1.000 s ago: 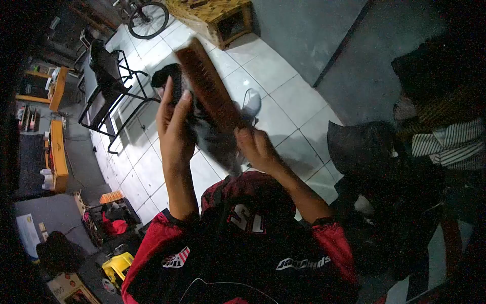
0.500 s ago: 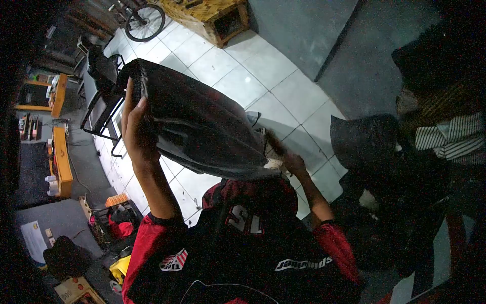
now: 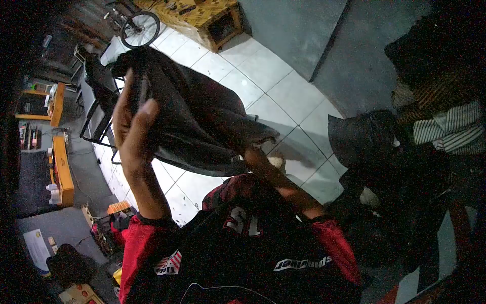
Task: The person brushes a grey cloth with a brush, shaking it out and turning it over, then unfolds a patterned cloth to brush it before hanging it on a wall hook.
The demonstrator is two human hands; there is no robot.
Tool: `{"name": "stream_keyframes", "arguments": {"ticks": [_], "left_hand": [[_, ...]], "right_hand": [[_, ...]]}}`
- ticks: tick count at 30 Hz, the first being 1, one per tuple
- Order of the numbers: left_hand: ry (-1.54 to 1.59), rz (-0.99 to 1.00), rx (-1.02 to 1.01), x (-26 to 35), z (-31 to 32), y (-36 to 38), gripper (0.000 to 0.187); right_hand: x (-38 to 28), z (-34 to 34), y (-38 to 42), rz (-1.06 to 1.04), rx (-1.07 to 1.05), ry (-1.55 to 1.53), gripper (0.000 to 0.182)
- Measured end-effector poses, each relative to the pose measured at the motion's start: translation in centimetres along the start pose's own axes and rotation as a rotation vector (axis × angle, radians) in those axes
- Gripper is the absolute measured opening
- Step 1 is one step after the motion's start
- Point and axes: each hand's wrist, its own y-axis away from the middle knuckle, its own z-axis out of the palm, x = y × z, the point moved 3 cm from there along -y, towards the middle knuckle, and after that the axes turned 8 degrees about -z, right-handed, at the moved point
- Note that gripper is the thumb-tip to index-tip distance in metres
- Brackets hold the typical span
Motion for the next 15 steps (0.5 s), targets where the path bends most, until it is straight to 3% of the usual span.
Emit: {"name": "stream_keyframes", "arguments": {"ticks": [2, 3, 4, 6, 10, 12, 13, 15], "left_hand": [[0.077, 0.046, 0.084, 0.9, -1.1, 0.0, 0.057], [0.138, 0.035, 0.077, 1.2, -1.5, 0.0, 0.055], [0.151, 0.020, 0.104, 1.0, -2.3, 0.0, 0.054], [0.163, -0.002, 0.161, 0.4, -3.3, 0.1, 0.052], [0.049, 0.037, 0.160, -1.8, -4.7, 0.3, 0.050], [0.081, 0.088, -0.080, -1.4, -2.9, 0.3, 0.049], [-0.068, 0.042, -0.118, -1.0, -2.9, 0.4, 0.046], [-0.096, -0.022, -0.045, -0.7, -1.0, 0.0, 0.042]], "right_hand": [[11.3, 8.5, 6.8, 0.144, -0.383, 0.081, 0.052], [10.6, 6.9, 8.8, 0.270, -0.390, 0.141, 0.052], [14.5, 8.6, 12.3, 0.525, -0.449, 0.007, 0.042], [18.6, 8.5, 16.4, 0.600, -0.848, 0.259, 0.033], [16.8, 3.0, 14.8, 0.538, -0.313, 0.207, 0.037], [10.5, -3.6, 8.1, 0.645, -0.074, -0.025, 0.036], [7.8, -5.8, 5.6, 0.708, 0.102, -0.139, 0.035], [0.4, -10.4, 0.8, 0.481, 0.415, -0.347, 0.034]]}}
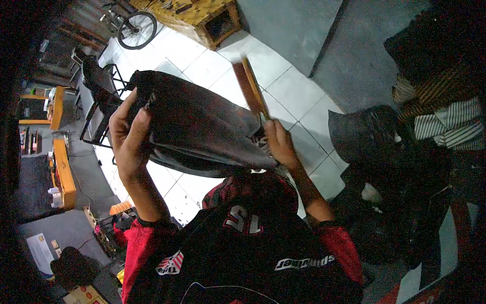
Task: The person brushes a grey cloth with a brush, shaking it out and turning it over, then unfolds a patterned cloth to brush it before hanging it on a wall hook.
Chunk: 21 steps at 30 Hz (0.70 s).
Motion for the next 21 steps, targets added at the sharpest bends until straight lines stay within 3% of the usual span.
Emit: {"name": "stream_keyframes", "arguments": {"ticks": [2, 3, 5, 7, 9, 10, 12, 13, 14, 16, 17, 18, 19, 21], "left_hand": [[-0.124, 0.032, 0.043, 0.9, 1.3, 0.2, 0.033], [-0.184, 0.051, 0.062, 1.2, 1.6, 0.3, 0.029], [-0.185, 0.190, -0.033, 1.5, 2.0, 0.0, 0.020], [-0.260, 0.281, -0.071, 2.2, 2.1, -0.3, 0.014], [0.043, 0.217, -0.024, 2.5, 1.4, 0.1, 0.018], [0.195, 0.185, -0.001, 2.6, 1.0, 0.2, 0.020], [0.337, 0.322, 0.115, 3.2, -0.6, -0.3, 0.024], [0.285, 0.367, 0.094, 3.5, -1.7, -0.4, 0.025], [0.389, 0.326, 0.143, 3.5, -2.3, -0.1, 0.028], [0.409, 0.280, 0.375, 3.2, -4.3, 0.2, 0.030], [0.488, 0.324, 0.146, 3.1, -5.3, 0.0, 0.032], [0.450, 0.311, 0.384, 2.5, -6.4, 0.5, 0.032], [0.404, 0.310, 0.433, 2.9, -6.1, 0.4, 0.031], [-0.095, 0.306, 0.553, 3.5, -5.0, 0.6, 0.030]], "right_hand": [[-4.6, 1.5, 0.3, -0.097, 0.011, -0.369, 0.036], [-6.2, 2.6, 0.8, -0.533, 0.267, 0.167, 0.032], [-6.3, 5.4, 1.6, -0.812, 0.347, 0.444, 0.028], [-3.7, 7.7, 1.5, -0.624, 0.043, 0.054, 0.031], [0.5, 9.7, 1.2, -0.483, -0.192, -0.023, 0.033], [4.4, 10.1, 1.3, -0.375, -0.288, 0.077, 0.033], [13.1, 9.7, 2.9, -0.193, -0.448, 0.373, 0.033], [17.6, 9.0, 4.3, -0.096, -0.506, 0.511, 0.033], [21.0, 7.8, 5.9, 0.016, -0.531, 0.607, 0.033], [25.5, 5.6, 8.8, 0.241, -0.590, 0.737, 0.034], [26.7, 4.6, 9.6, 0.355, -0.712, 0.820, 0.037], [27.6, 4.0, 9.6, 0.339, -0.674, 0.831, 0.035], [29.0, 3.6, 9.4, 0.322, -0.633, 0.843, 0.034], [25.8, 3.1, 7.0, 0.170, -0.386, 0.716, 0.031]]}}
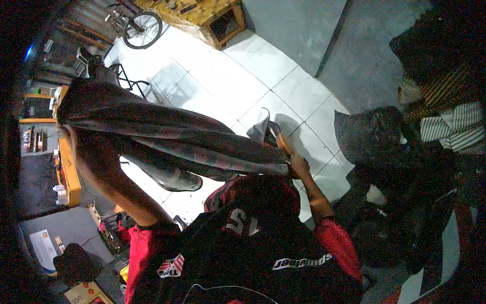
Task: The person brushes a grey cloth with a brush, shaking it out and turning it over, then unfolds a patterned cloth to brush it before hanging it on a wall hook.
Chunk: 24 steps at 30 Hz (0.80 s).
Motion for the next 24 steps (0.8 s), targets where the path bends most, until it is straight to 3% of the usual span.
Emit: {"name": "stream_keyframes", "arguments": {"ticks": [2, 4, 6, 7, 9, 12, 14, 15, 16, 17, 18, 21, 22, 24], "left_hand": [[-0.862, 0.243, -0.010, 0.4, 1.3, 0.8, 0.029], [-0.967, 0.442, -0.059, 0.7, 2.5, 1.4, 0.026], [-0.784, 0.405, -0.059, 0.8, 3.5, 1.7, 0.025], [-0.553, 0.268, -0.032, 0.8, 3.8, 1.6, 0.025], [-0.087, -0.001, 0.023, 0.6, 4.5, 1.5, 0.026], [0.453, -0.200, -0.119, -0.9, 2.7, 0.1, 0.029], [0.293, -0.125, -0.074, 1.5, 2.9, 0.3, 0.028], [0.213, -0.089, -0.047, 2.7, 2.9, 0.4, 0.027], [-0.002, 0.062, -0.067, 3.5, 2.0, 0.0, 0.026], [0.021, 0.103, -0.076, 3.8, 0.9, -0.3, 0.024], [0.044, 0.144, -0.086, 4.2, -0.2, -0.6, 0.023], [-0.076, 0.199, 0.067, 5.6, -2.5, -1.3, 0.022], [-0.054, 0.164, 0.112, 5.6, -2.9, -1.3, 0.022], [0.158, 0.070, 0.168, 5.3, -2.4, -1.2, 0.025]], "right_hand": [[-2.7, -3.4, -1.2, -0.155, 0.378, -0.129, 0.038], [-11.0, -12.7, -0.8, -0.056, 0.299, -0.761, 0.023], [-19.5, -19.8, 1.7, -0.033, 0.185, -1.469, 0.035], [-21.7, -21.3, 2.3, -0.218, 0.118, -1.511, 0.034], [-23.6, -18.9, 1.8, -0.624, 0.265, -1.007, 0.025], [-25.3, -14.1, 0.9, -1.037, 0.636, -0.082, 0.026], [-23.2, -8.4, -1.9, -0.956, 0.390, -0.405, 0.028], [-20.3, -4.2, -3.7, -0.852, 0.128, -0.529, 0.029], [-18.6, -4.3, -3.4, -0.549, -0.161, -0.357, 0.028], [-16.0, -4.5, -2.3, -0.234, -0.438, -0.177, 0.029], [-10.4, 0.9, -3.1, -0.296, -0.516, 0.170, 0.034], [-0.4, 3.7, 0.7, -0.147, -0.293, 0.207, 0.039], [1.3, 4.4, 1.3, -0.119, -0.426, 0.210, 0.039], [0.2, 2.9, 1.0, -0.103, -0.462, 0.173, 0.037]]}}
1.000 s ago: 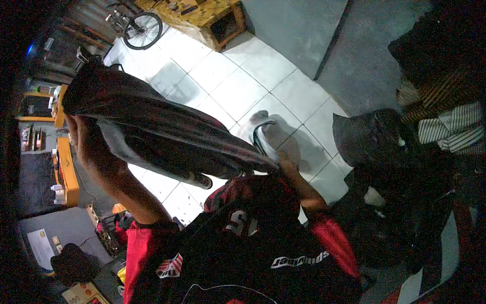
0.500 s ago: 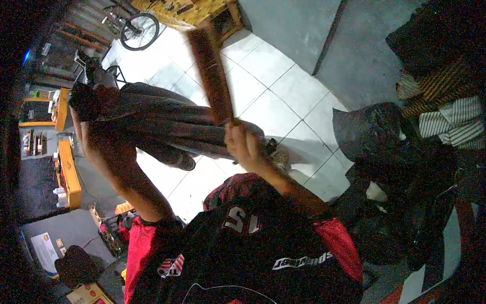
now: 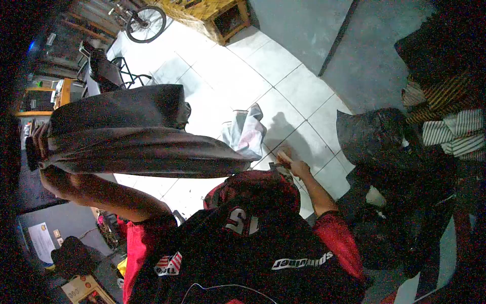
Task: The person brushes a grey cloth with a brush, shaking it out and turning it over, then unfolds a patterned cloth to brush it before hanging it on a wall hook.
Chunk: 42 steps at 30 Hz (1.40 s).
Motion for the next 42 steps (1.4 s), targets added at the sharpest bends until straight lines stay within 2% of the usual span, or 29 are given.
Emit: {"name": "stream_keyframes", "arguments": {"ticks": [2, 3, 4, 5, 6, 9, 11, 13, 14, 16, 17, 19, 20, 21, 23, 24, 25, 27, 30, 32, 33, 34, 35, 36, 37, 38, 40, 41, 42], "left_hand": [[0.073, -0.082, -0.017, -0.8, 1.6, 1.2, 0.026], [0.520, -0.313, -0.588, -2.6, -0.2, -0.4, 0.023], [0.051, -0.035, -0.319, -2.7, 1.3, 0.7, 0.021], [-0.458, 0.105, 0.043, -2.8, 2.7, 2.0, 0.019], [-0.408, 0.072, 0.090, -3.4, 3.0, 2.3, 0.020], [0.084, -0.101, -0.057, -4.1, 3.7, 2.8, 0.022], [0.253, -0.164, -0.136, -4.2, 4.3, 3.2, 0.024], [0.376, -0.181, -0.225, -3.8, 4.8, 3.4, 0.026], [0.436, -0.184, -0.283, -3.5, 5.0, 3.4, 0.027], [0.570, -0.175, -0.492, -2.5, 5.2, 2.6, 0.029], [0.595, -0.160, -0.614, -2.0, 4.4, 1.9, 0.030], [0.507, -0.022, -0.744, -1.1, 1.5, 0.5, 0.033], [-0.227, 0.305, -0.453, -0.4, 0.3, 0.3, 0.031], [-0.947, 0.605, -0.104, 0.4, -0.2, 0.4, 0.030], [-1.100, 0.659, -0.038, 0.6, 0.2, 1.1, 0.028], [-1.177, 0.677, -0.011, 0.6, 0.5, 1.6, 0.028], [-1.011, 0.555, 0.017, 0.0, 0.2, 1.7, 0.027], [-0.667, 0.315, 0.066, -1.9, -0.1, 2.0, 0.026], [-0.050, -0.046, 0.023, -3.6, 1.3, 2.9, 0.027], [0.254, -0.232, -0.002, -4.5, 2.6, 3.7, 0.033], [0.223, -0.232, -0.019, -4.7, 2.9, 4.0, 0.033], [0.193, -0.233, -0.036, -5.0, 3.2, 4.4, 0.032], [0.164, -0.233, -0.052, -5.1, 3.4, 4.7, 0.031], [0.342, -0.302, -0.044, -5.2, 3.9, 4.7, 0.032], [0.406, -0.255, -0.157, -5.3, 4.2, 4.4, 0.032], [0.468, -0.206, -0.268, -5.4, 4.3, 4.0, 0.031], [0.450, -0.231, -0.164, -4.4, 4.5, 3.4, 0.027], [0.440, -0.245, -0.112, -3.9, 4.6, 3.2, 0.025], [0.358, -0.268, 0.049, -3.3, 4.6, 2.9, 0.024]], "right_hand": [[-2.8, -5.4, 1.1, -0.030, 0.076, -0.011, 0.031], [-4.2, -7.3, 0.3, -0.071, 0.167, -0.036, 0.030], [-5.6, -9.0, -0.2, -0.112, 0.258, -0.060, 0.031], [-8.5, -12.7, 1.3, -0.101, 0.507, -0.426, 0.035], [-11.7, -15.5, 2.4, -0.188, 0.644, -0.790, 0.038], [-21.3, -22.6, 8.5, -0.822, 1.453, -0.250, 0.021], [-25.5, -26.3, 13.3, -0.741, 1.324, 0.232, 0.017], [-25.8, -24.7, 9.7, -1.057, 0.653, -0.997, 0.022], [-25.0, -21.5, 7.0, -0.910, 0.678, -0.875, 0.021], [-23.5, -20.2, 4.9, -0.704, 0.517, -0.666, 0.019], [-20.9, -16.2, 0.8, -0.551, 0.309, -0.547, 0.017], [-13.5, -8.3, -3.0, -0.500, 0.315, -0.069, 0.024], [-8.6, -3.6, -5.9, -0.482, 0.044, 0.155, 0.030], [-6.3, -2.6, -4.1, -0.407, 0.168, 0.169, 0.031], [-4.9, -2.7, -2.5, -0.223, 0.210, 0.108, 0.031], [-4.3, -2.6, -2.3, -0.110, 0.119, 0.028, 0.035], [-5.2, -4.9, -1.3, -0.096, 0.216, -0.040, 0.030], [-7.1, -9.6, 1.0, -0.088, 0.413, -0.178, 0.038], [-12.4, -18.0, 3.2, -0.246, 0.787, -0.711, 0.035], [-18.0, -23.7, 7.5, -0.327, 0.726, -1.106, 0.035], [-21.2, -26.4, 10.7, -0.447, 0.595, -1.444, 0.034], [-22.7, -26.6, 11.4, -0.649, 0.539, -1.552, 0.030], [-23.5, -26.9, 11.9, -0.733, 0.838, -1.117, 0.025], [-24.3, -26.7, 12.0, -0.783, 1.088, -0.651, 0.020], [-25.0, -25.9, 12.1, -0.801, 1.288, -0.161, 0.017], [-24.4, -23.8, 10.3, -0.845, 1.236, -0.124, 0.017], [-23.1, -20.1, 6.1, -0.847, 1.049, -0.502, 0.022], [-21.6, -18.2, 3.1, -0.598, 0.552, -0.688, 0.028], [-19.6, -15.7, 1.8, -0.606, 0.497, -0.550, 0.028]]}}
